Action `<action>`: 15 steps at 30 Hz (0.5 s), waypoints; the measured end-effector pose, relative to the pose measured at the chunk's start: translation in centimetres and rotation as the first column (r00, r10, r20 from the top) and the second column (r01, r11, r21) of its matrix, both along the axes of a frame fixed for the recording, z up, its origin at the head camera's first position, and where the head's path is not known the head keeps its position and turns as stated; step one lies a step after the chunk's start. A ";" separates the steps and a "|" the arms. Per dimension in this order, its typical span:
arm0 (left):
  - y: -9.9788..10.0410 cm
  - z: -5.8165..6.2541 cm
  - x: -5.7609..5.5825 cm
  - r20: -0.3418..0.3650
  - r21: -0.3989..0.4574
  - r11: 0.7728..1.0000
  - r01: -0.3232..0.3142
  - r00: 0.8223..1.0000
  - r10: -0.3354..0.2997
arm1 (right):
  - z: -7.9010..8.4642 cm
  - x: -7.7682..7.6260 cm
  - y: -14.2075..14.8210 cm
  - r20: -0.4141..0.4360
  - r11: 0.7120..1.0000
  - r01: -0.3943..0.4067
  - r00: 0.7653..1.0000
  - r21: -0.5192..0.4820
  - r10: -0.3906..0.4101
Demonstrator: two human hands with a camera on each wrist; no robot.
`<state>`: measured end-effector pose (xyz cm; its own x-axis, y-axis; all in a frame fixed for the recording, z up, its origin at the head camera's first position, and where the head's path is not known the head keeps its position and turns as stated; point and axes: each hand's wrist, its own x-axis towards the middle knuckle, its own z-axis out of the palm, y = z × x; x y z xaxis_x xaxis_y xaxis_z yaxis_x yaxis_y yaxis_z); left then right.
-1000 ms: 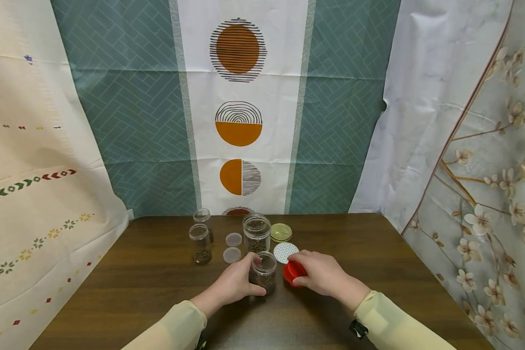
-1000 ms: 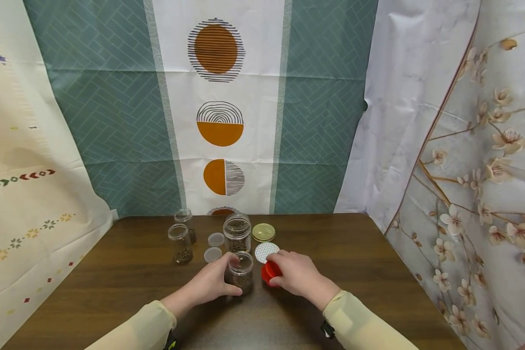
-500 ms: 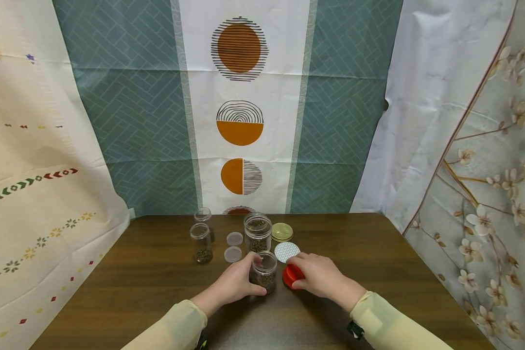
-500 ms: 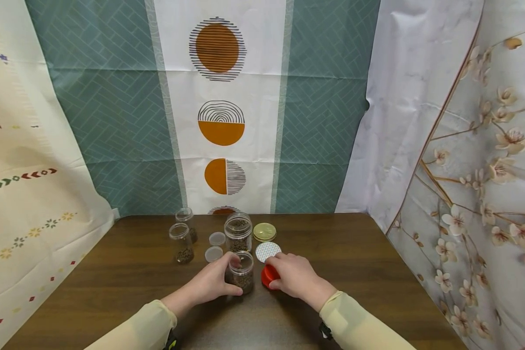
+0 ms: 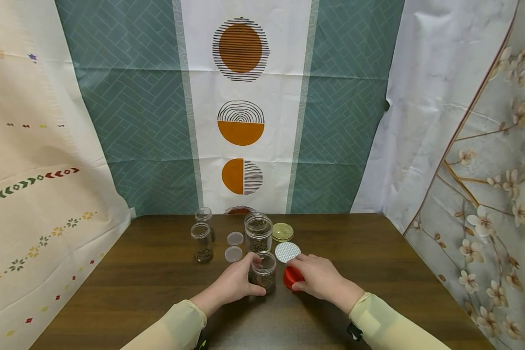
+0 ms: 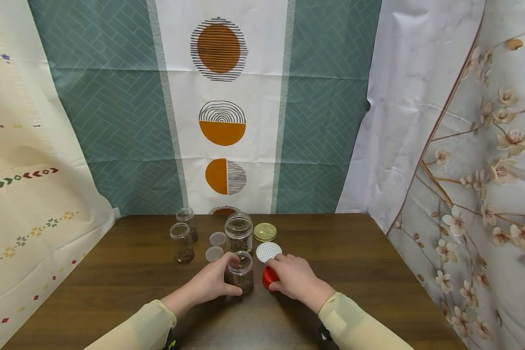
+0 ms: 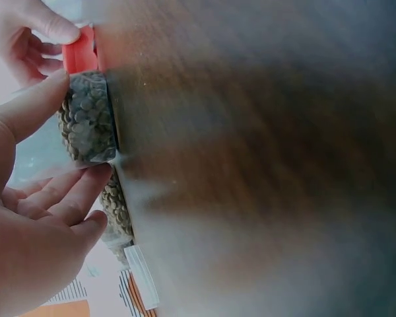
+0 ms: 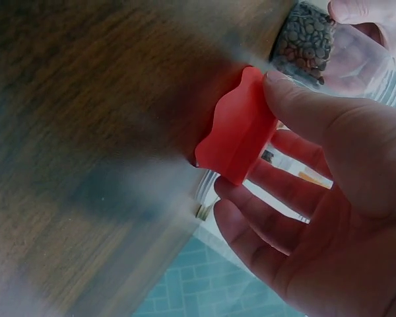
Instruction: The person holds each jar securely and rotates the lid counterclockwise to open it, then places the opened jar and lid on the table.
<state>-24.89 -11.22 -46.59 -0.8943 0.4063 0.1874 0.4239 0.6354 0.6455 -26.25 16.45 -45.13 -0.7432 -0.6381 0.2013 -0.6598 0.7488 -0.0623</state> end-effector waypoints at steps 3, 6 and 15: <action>-0.1 -0.2 0.0 -0.001 0.007 1.000 0.002 1.000 -0.002 | -0.1 0.0 0.1 -0.010 1.000 -0.005 1.000 -0.006 0.005; -0.1 -0.3 0.1 0.009 0.033 0.999 0.005 1.000 -0.005 | -0.1 0.2 0.1 -0.014 1.000 0.011 1.000 -0.019 -0.011; -1.6 0.6 0.8 0.025 0.021 1.000 -0.019 1.000 0.019 | 0.3 0.9 0.9 0.005 0.986 0.092 0.996 -0.139 -0.092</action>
